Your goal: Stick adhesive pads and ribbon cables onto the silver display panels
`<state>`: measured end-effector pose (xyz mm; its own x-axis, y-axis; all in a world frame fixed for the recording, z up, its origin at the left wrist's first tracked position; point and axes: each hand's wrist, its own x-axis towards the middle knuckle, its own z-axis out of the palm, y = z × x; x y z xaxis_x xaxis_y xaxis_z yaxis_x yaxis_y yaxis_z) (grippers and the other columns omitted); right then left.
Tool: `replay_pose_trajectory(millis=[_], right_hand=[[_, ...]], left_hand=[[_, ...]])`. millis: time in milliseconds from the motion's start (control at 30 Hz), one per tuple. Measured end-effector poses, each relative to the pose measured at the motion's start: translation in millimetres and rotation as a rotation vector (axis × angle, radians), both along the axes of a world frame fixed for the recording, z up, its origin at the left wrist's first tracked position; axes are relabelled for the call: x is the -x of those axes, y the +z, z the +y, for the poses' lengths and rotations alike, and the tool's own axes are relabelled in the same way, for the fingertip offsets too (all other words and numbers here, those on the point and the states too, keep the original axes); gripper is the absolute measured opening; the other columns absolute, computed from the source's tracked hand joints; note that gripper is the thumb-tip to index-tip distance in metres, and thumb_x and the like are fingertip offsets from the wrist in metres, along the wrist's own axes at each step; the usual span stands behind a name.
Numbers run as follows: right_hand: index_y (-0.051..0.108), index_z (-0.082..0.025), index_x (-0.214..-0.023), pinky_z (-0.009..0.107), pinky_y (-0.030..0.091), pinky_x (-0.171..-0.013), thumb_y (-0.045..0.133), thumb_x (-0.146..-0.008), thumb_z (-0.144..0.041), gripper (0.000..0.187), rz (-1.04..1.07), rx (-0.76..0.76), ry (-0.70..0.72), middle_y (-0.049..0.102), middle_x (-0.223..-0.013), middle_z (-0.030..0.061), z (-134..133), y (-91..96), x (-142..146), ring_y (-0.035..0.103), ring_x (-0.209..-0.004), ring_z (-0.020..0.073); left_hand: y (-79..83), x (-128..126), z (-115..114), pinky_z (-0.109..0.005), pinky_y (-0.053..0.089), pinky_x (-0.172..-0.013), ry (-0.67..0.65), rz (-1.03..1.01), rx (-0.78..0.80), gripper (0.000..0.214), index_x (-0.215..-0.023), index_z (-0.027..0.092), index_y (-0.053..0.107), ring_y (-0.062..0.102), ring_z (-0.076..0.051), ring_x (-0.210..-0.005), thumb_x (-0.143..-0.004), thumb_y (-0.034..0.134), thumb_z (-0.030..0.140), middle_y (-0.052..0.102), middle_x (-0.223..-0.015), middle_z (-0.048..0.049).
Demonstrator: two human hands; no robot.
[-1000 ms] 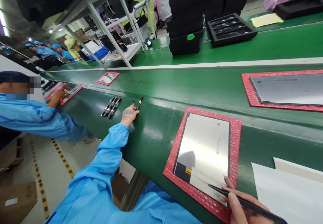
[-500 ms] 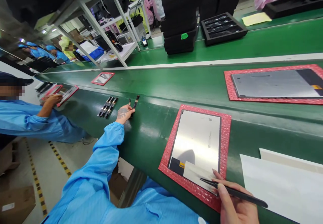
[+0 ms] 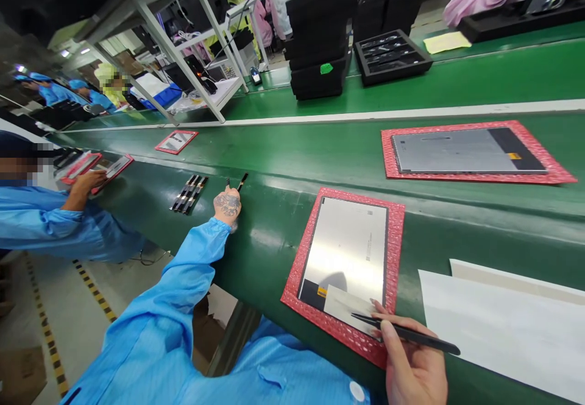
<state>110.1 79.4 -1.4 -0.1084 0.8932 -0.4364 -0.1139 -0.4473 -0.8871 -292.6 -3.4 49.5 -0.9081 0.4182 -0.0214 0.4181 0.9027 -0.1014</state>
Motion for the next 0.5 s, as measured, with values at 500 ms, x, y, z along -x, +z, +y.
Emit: replay_pose_trajectory(millis=[500], right_hand=[[0.068, -0.03, -0.075, 0.056, 0.06, -0.092, 0.088, -0.061, -0.059, 0.038, 0.023, -0.115, -0.007, 0.074, -0.078, 0.0049, -3.8, 4.2, -8.7, 0.074, -0.086, 0.0327]], left_hand=[[37.7, 1.8, -21.3, -0.036, 0.05, -0.093, 0.079, -0.168, -0.557, 0.03, -0.061, 0.023, 0.037, 0.067, -0.03, -0.11, -0.079, 0.06, 0.016, 0.066, -0.08, -0.0064]])
